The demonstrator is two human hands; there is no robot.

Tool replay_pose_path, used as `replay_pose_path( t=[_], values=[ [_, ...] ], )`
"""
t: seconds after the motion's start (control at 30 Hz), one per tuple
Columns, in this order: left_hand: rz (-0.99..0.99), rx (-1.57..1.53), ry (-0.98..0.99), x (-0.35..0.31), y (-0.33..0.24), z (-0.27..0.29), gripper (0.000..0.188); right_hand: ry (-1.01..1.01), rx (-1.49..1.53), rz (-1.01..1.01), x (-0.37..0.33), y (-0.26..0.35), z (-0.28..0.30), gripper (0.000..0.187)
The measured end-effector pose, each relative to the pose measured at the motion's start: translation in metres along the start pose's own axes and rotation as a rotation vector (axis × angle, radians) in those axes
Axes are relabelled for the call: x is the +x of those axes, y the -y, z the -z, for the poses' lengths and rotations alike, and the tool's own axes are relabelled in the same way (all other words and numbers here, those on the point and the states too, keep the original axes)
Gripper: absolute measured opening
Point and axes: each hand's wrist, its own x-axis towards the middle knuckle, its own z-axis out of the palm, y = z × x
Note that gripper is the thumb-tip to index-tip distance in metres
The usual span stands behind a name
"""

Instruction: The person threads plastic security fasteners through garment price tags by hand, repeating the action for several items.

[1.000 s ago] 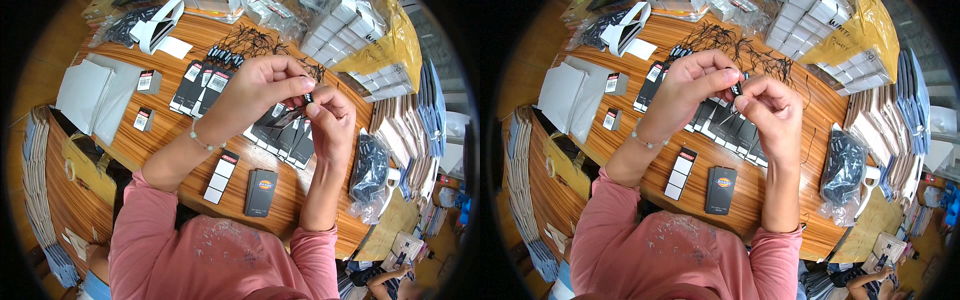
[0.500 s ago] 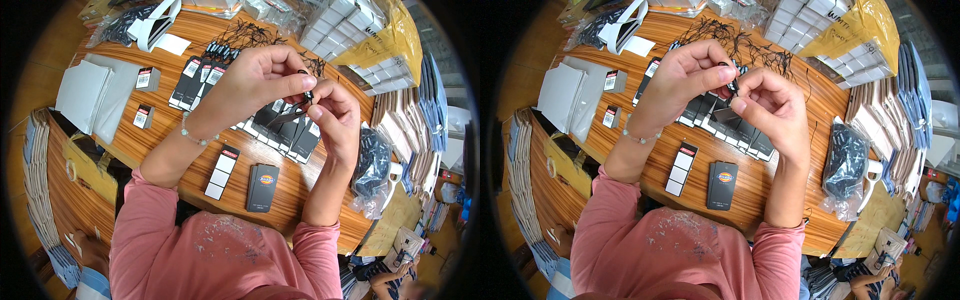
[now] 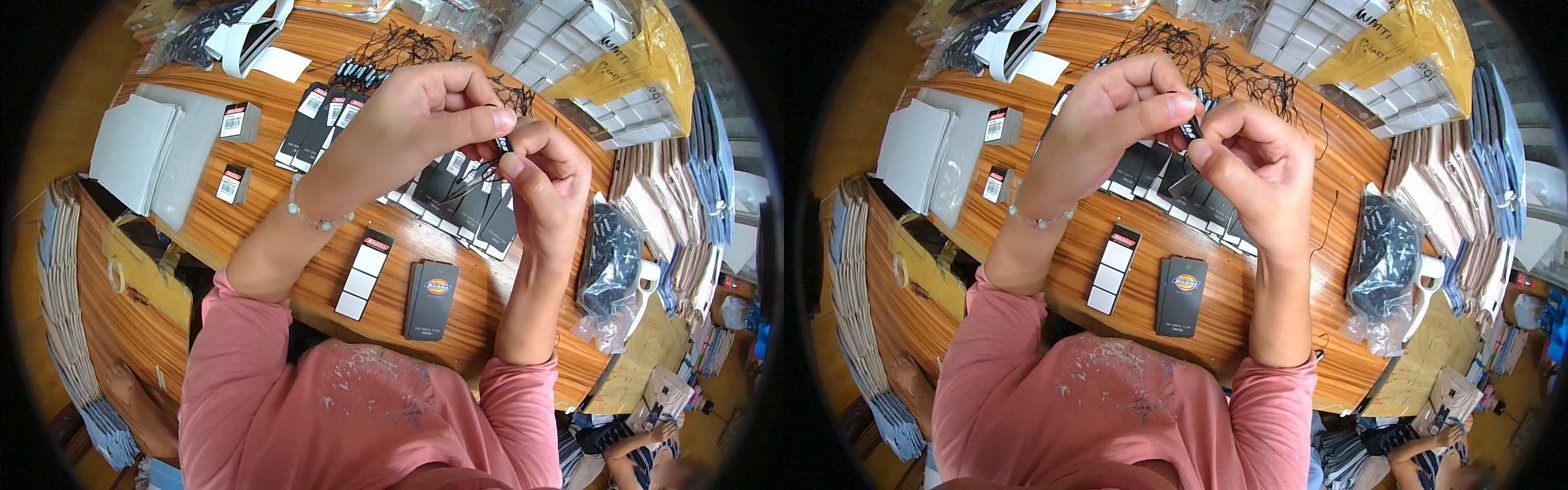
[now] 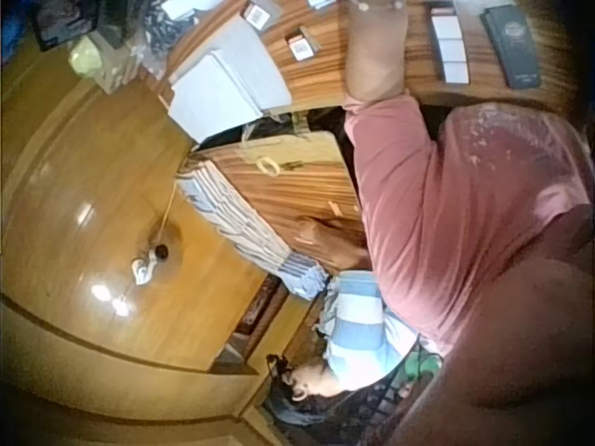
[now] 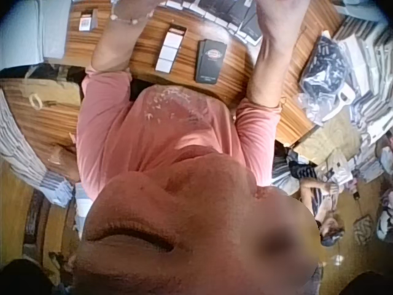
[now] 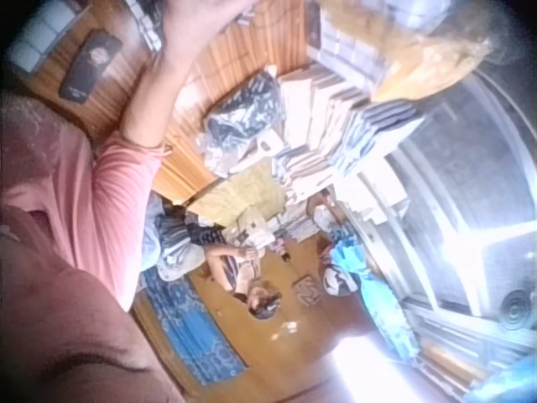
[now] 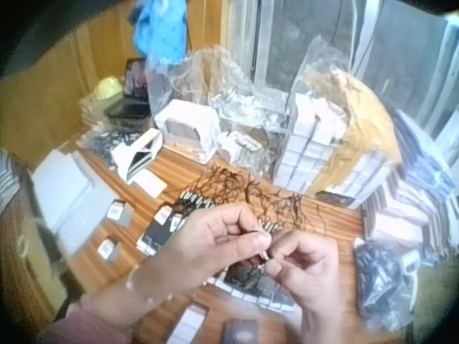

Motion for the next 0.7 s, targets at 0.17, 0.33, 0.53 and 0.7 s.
replay_pose_path(
  t=[0.17,0.33,0.53,0.7],
  values=[
    [0.018,0.025,0.01,0.0,0.0,0.003,0.013,0.007,0.003,0.003,0.002,-0.003,0.0,0.007],
    [0.018,-0.023,0.039,0.002,0.005,0.006,0.012,0.021,0.003,-0.019,0.002,-0.002,0.0,0.006],
    [0.001,0.019,0.023,0.002,0.001,0.004,0.011,0.135,-0.003,-0.008,0.003,0.007,0.014,0.005],
    [-0.053,0.048,0.004,0.001,-0.003,0.002,0.009,0.023,-0.065,0.054,0.004,0.011,0.01,0.007]
  ],
)
